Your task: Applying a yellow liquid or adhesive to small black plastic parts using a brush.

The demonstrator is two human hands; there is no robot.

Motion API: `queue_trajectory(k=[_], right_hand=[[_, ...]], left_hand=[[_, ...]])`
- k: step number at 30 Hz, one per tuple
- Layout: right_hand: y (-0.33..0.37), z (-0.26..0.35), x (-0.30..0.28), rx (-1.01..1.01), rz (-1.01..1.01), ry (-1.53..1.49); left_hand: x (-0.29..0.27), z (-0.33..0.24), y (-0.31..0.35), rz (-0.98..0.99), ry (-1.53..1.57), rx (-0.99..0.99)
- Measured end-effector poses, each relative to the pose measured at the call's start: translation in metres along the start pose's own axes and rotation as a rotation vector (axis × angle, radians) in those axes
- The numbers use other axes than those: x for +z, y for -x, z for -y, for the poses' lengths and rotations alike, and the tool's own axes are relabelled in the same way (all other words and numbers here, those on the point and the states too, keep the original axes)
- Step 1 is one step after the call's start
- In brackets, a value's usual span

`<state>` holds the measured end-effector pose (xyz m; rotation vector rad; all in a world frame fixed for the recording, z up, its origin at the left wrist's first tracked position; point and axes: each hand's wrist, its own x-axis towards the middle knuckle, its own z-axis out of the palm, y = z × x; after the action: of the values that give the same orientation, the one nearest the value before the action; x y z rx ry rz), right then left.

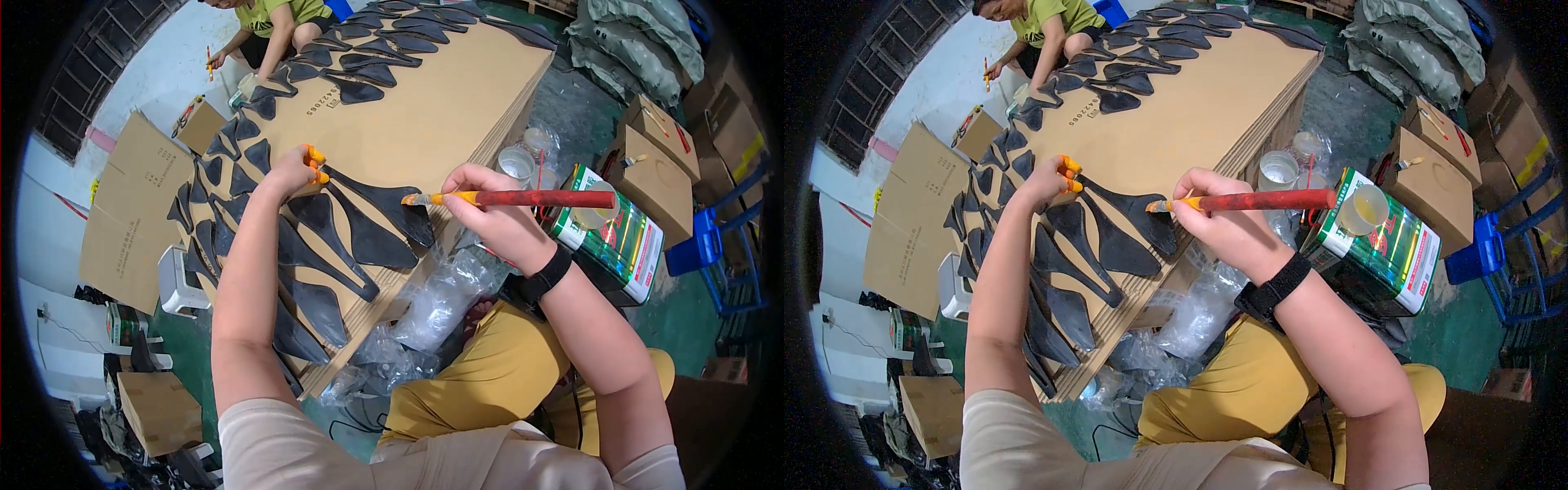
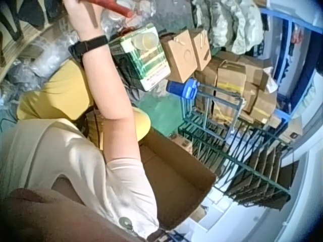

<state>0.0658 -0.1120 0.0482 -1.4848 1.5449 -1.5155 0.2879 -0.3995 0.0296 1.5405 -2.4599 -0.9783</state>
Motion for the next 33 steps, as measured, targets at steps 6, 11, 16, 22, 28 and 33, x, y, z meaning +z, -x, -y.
queue_trajectory(k=[6,11,16,22,28,33], right_hand=[[0.000,0.002,-0.001,0.018,0.027,0.026],[-0.001,0.003,0.000,-0.022,0.024,0.032],[0.000,0.004,-0.001,-0.008,0.051,0.060],[0.000,0.002,0.001,0.000,0.064,0.071],[-0.001,-0.002,0.002,-0.005,0.067,0.080],[-0.001,0.001,0.002,0.000,0.057,0.090]], left_hand=[[0.003,-0.001,-0.002,-0.012,-0.004,-0.018],[-0.001,-0.005,0.005,-0.018,-0.037,-0.030],[0.002,-0.015,0.014,-0.018,-0.019,0.029],[0.002,-0.007,0.016,-0.082,-0.085,0.119],[0.003,-0.011,0.020,-0.092,-0.058,0.060],[-0.004,-0.010,0.022,-0.059,-0.057,0.070]])
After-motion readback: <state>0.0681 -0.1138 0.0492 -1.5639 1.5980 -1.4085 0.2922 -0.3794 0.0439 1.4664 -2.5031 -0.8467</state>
